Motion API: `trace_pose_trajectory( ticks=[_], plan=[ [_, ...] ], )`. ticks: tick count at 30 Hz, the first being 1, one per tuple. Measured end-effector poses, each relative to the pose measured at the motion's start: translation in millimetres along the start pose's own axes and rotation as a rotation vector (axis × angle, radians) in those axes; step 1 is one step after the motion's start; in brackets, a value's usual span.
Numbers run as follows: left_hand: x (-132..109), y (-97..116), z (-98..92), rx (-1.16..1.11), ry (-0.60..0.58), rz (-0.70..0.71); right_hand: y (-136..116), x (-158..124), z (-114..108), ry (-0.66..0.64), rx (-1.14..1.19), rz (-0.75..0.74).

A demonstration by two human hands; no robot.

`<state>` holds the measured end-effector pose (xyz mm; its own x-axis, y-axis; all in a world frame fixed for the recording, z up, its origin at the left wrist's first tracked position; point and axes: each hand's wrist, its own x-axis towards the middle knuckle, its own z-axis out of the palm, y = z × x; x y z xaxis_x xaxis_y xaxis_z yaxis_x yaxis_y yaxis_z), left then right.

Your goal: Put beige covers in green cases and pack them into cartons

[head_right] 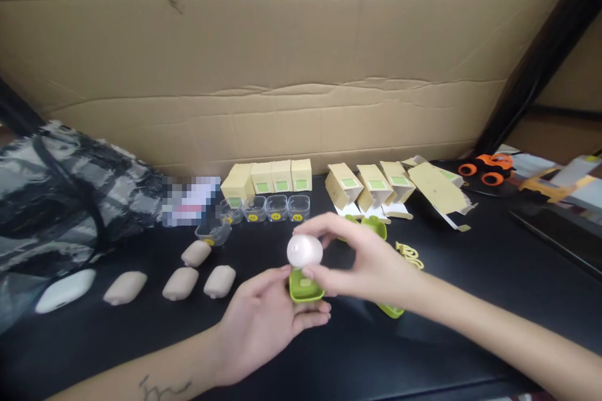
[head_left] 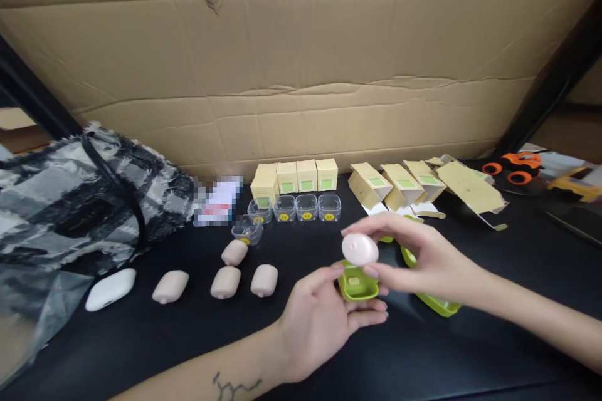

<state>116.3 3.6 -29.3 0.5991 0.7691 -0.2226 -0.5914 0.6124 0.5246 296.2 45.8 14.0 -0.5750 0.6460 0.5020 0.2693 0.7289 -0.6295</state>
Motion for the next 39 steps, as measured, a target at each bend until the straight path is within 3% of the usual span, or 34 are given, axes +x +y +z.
trace_pose_trajectory(
  ticks=[5,10,26,31,39],
  plan=[
    [0.0,1.9,2.3,-0.009,-0.045,0.025,-5.3,-18.8,10.8,0.015,-0.179,-0.162],
    [-0.3,1.6,0.5,0.003,-0.073,0.032,-4.3,-23.8,16.3,0.017,-0.263,-0.19],
    [-0.5,-4.9,2.3,0.02,-0.149,0.027,-3.0,-28.6,24.9,-0.013,-0.28,-0.153],
    [0.0,-0.8,4.9,-0.051,-0.115,-0.011,-7.4,-29.2,34.1,-0.014,-0.15,-0.028],
    [-0.1,0.4,6.6,-0.058,-0.075,-0.088,-14.0,-24.1,42.1,-0.034,-0.259,0.015]
  ],
)
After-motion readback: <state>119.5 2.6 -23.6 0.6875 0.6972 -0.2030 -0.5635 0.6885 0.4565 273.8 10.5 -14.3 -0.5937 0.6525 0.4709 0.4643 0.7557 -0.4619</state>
